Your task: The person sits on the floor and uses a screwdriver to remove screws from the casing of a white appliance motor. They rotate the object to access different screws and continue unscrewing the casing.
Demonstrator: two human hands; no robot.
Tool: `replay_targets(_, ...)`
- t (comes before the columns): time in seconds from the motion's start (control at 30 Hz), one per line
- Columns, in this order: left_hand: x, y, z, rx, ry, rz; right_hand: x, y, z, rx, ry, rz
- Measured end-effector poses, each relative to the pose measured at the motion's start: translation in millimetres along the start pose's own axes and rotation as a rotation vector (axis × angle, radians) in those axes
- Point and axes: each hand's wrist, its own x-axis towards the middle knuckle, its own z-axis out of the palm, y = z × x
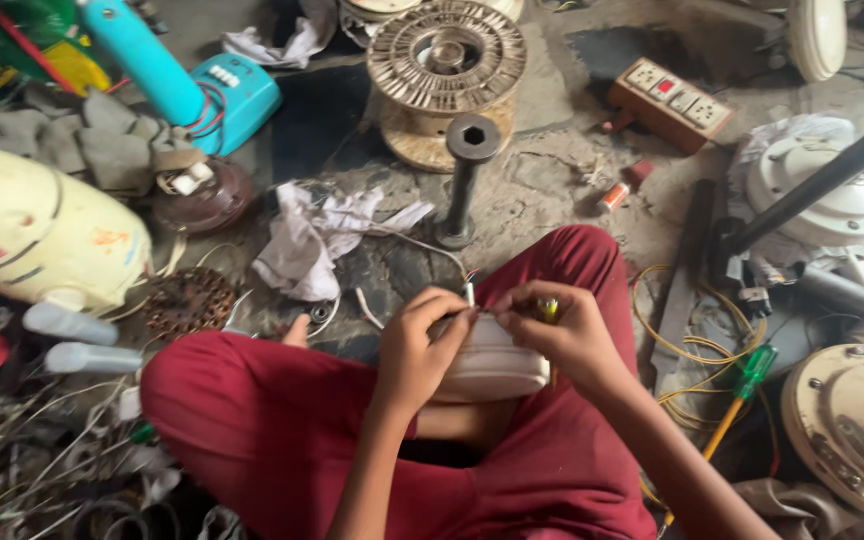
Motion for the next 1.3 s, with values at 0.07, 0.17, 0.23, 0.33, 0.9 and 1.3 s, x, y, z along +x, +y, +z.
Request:
replay_targets(0.07,6,-6,0,-0.086,-0.049,-0.004,9,0,3,0.029,-0.02,0.021)
replay_targets(0.17,15,-12,0,-0.216,-0.099,-0.03,21,0,5,0.027,-0.022,0.015)
replay_targets(0.23,18,-17,-1,-0.319,-0.115,-0.108,24,0,5,-0.01,-0.033,-0.017)
replay_targets(0.33,18,-27,1,-0.329,-0.109,-0.075,26,2,8,-0.003,-0.072,-0.031)
replay_targets(0.9,11,-42,6,-0.472,-0.04,-0.103,24,0,17,-0.019,0.024,-0.107)
replay_targets(1.3,8,-50,13,-0.523,0.013,-0.174,21,6,21,0.04,0.186,-0.052)
